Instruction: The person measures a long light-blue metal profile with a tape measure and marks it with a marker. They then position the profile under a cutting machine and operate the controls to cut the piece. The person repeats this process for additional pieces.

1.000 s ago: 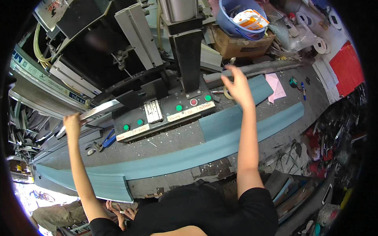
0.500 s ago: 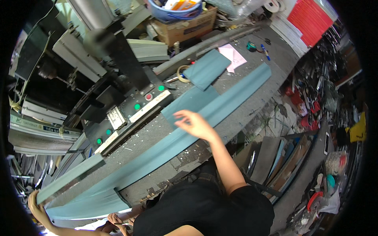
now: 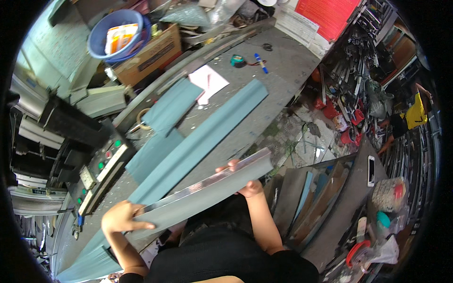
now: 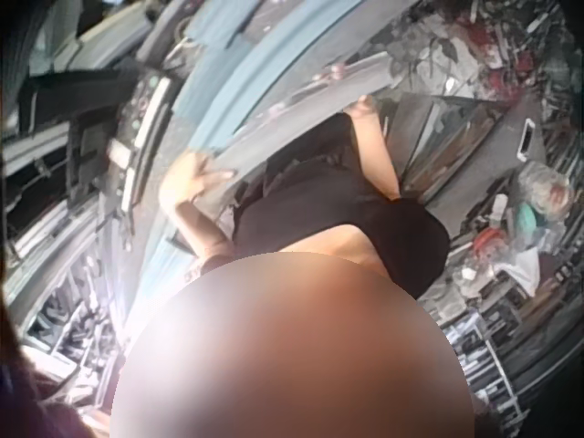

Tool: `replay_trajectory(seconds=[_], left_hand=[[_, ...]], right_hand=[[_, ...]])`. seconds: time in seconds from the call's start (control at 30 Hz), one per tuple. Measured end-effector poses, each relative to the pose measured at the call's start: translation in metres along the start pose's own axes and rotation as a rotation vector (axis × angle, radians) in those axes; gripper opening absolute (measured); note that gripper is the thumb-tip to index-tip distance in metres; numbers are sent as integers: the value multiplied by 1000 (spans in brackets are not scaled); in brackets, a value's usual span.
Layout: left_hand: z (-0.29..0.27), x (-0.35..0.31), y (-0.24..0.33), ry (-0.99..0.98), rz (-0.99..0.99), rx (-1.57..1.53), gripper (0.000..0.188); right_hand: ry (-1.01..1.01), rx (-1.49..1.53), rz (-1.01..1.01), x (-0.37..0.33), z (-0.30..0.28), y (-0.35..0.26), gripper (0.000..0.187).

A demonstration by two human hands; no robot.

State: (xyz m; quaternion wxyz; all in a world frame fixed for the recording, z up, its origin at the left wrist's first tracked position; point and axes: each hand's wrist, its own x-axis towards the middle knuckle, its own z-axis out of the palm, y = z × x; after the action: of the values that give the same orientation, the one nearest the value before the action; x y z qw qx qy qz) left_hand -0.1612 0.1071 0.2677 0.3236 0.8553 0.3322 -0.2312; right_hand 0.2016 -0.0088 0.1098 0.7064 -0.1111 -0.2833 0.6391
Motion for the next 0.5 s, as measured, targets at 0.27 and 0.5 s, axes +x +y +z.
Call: replay_trajectory(seconds=[0.27, 0.5], left_hand=[[26, 269, 156, 731, 6, -156, 51], [-6, 388, 162, 993, -186, 180, 100]], right_hand=[[809, -433, 153, -26, -152, -220, 40], [823, -235, 192, 30, -209, -241, 36]])
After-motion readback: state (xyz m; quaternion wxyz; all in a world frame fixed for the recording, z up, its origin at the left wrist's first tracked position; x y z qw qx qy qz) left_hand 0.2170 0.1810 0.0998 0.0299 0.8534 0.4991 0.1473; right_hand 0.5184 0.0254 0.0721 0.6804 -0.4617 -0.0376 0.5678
